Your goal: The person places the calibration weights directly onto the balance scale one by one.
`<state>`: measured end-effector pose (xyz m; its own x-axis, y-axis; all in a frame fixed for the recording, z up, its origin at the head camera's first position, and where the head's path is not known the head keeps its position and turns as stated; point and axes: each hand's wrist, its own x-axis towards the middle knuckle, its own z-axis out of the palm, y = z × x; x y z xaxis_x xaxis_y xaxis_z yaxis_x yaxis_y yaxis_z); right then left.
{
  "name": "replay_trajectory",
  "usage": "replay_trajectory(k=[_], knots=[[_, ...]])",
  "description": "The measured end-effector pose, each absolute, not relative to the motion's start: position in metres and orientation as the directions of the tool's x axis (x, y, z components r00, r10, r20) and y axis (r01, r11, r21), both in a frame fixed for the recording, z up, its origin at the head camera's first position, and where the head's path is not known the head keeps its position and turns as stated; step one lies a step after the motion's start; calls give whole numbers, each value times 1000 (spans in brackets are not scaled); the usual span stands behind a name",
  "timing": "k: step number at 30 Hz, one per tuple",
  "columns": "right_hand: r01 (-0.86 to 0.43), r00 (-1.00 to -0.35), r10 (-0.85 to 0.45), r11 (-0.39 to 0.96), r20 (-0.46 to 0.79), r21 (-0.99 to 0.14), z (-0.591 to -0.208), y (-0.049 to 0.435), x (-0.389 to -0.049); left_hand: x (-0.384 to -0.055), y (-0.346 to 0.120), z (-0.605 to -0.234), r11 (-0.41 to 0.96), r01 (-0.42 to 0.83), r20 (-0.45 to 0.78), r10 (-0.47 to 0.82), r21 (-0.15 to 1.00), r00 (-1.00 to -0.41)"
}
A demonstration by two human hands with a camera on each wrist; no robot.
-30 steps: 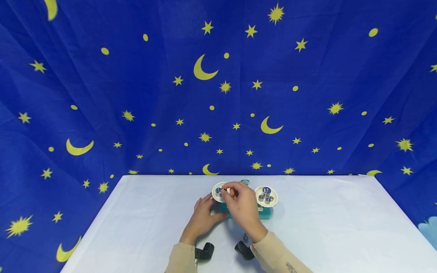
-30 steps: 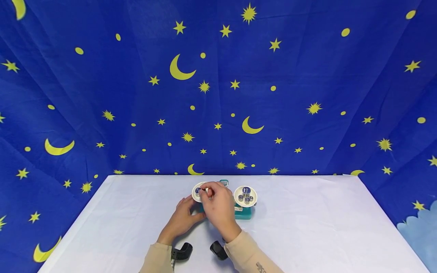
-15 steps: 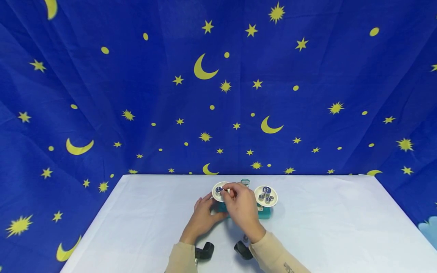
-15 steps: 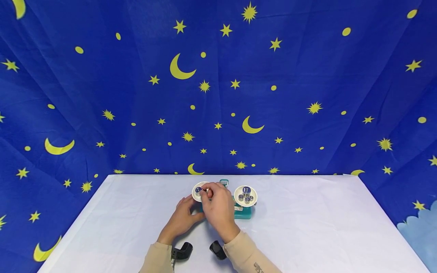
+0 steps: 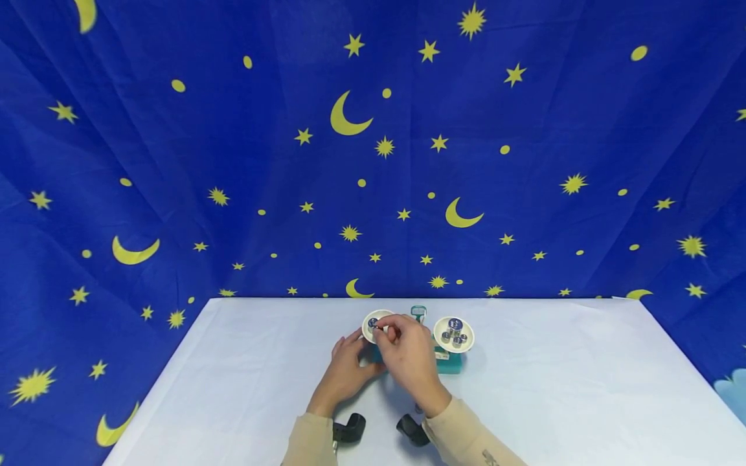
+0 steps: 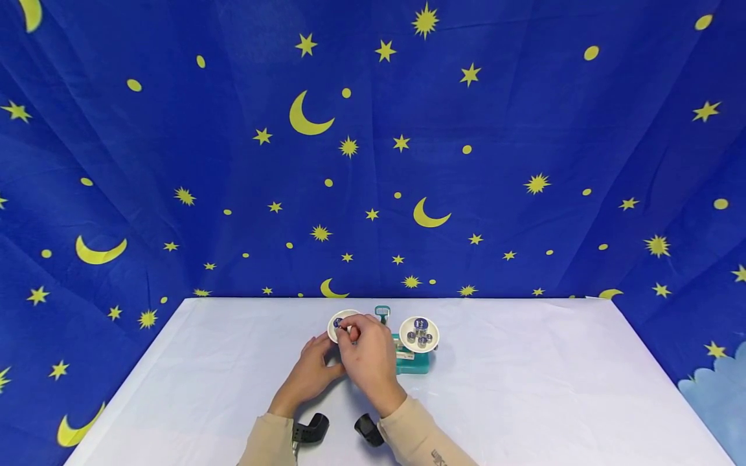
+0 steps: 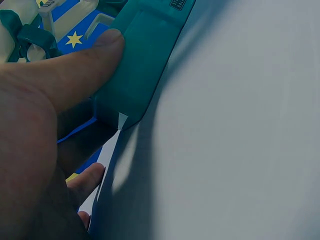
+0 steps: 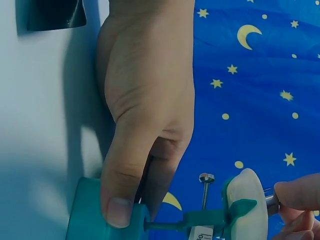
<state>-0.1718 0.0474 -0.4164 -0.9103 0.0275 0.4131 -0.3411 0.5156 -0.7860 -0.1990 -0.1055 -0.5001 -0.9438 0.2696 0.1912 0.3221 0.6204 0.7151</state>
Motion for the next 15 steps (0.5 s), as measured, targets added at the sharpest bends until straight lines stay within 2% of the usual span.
replay_trajectory(k=[15], knots=[[-349,-903,23,542,429,-765,-420,45,-172,-200,-106,-501,620,349,213,284,703,-935]])
